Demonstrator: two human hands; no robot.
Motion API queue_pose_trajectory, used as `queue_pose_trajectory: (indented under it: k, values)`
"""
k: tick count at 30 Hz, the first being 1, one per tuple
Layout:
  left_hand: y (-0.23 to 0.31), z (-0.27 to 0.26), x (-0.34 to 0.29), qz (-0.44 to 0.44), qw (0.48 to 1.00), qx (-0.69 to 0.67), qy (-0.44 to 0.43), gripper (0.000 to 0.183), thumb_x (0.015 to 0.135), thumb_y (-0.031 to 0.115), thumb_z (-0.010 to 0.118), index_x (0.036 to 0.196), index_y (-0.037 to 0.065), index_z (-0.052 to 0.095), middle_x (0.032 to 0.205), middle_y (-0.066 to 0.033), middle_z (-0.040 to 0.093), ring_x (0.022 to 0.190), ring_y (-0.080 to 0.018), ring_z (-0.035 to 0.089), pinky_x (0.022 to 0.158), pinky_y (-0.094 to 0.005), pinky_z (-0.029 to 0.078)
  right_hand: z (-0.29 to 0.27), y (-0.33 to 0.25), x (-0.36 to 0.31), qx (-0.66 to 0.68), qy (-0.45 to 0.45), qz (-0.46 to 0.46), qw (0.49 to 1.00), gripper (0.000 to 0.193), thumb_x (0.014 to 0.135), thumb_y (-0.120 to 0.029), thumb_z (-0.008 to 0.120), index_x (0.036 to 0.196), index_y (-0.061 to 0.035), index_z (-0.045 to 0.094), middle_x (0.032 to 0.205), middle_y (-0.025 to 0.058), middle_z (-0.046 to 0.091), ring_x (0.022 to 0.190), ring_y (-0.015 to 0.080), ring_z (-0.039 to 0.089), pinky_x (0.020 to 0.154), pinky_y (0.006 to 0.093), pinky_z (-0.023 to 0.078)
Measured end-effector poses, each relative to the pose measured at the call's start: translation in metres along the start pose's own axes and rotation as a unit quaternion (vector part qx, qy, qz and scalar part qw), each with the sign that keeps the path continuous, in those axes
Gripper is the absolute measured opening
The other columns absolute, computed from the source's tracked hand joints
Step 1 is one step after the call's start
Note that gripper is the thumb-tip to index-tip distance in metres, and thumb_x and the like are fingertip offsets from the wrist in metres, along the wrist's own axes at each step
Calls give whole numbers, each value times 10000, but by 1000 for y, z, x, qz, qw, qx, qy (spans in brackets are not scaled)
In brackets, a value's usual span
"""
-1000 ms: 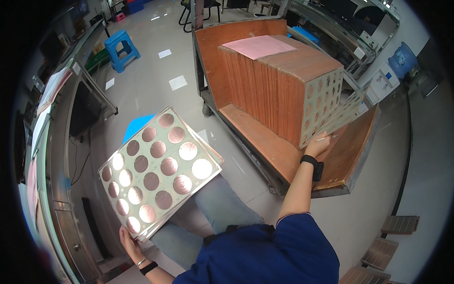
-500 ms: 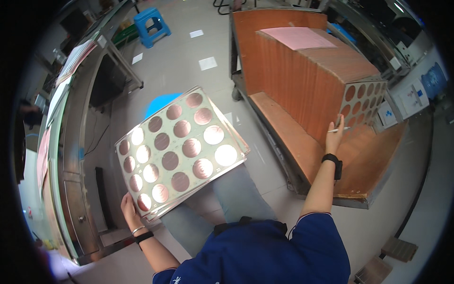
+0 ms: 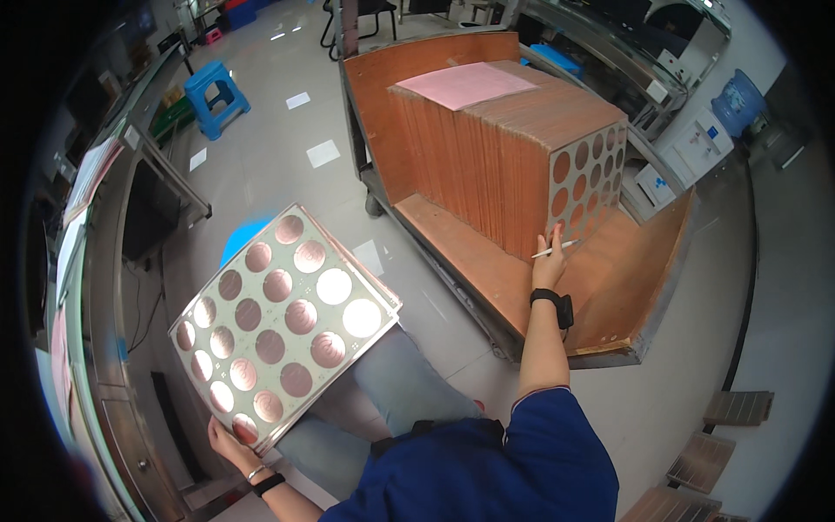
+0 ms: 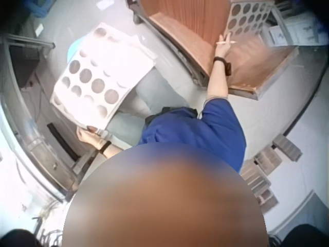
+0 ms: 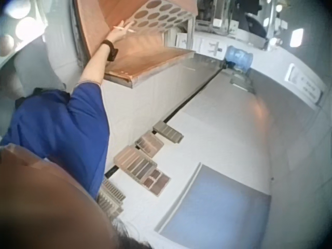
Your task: The person picks up a board from a stack, turns it over to inspect both sides, and marks a spot on the surface with a pen. The person then places the board onto a separate pile and repeats the process with another board.
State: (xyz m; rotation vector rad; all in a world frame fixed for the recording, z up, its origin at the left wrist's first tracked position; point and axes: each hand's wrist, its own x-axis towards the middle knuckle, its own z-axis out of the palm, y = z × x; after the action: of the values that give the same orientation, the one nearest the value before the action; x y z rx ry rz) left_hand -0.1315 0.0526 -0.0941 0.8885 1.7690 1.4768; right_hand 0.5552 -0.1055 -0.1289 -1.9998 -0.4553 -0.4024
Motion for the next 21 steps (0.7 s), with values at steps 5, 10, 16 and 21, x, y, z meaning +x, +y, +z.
queue_pose_trajectory:
  k: [5,10,16,21]
  values:
    - [7,3,-8,-10,999,-39,11,270,925,151,480,1050,-75,558,1056,-97,583,924,-167,552,828,-288,449,-10,8,16,-36,-44,-4,998,524,841,-174,654,1324,-118,459,1092,123,622,1003,228,584,838,335,453]
    - [13,4,-12,4,997,-71,24,275,930,188,507,1017,-67,561,1027,-93,587,900,-157,548,809,-295,452,-22,17,26,33,-137,59,988,532,857,-157,627,1343,-90,421,1258,141,518,1114,235,520,881,350,434]
    - [20,3,-23,42,984,-157,72,246,935,231,528,901,-7,576,880,-35,591,799,-111,524,723,-268,451,8,-74,-15,157,-15,-37,987,376,917,-108,511,1269,9,445,1301,176,474,1220,268,452,987,345,391]
    - [29,6,-31,74,978,-187,45,235,935,238,533,823,34,571,815,-10,589,739,-89,521,675,-252,450,68,-194,-84,214,-310,-211,902,322,926,-117,501,1215,25,490,1230,168,538,1159,246,511,980,332,384]
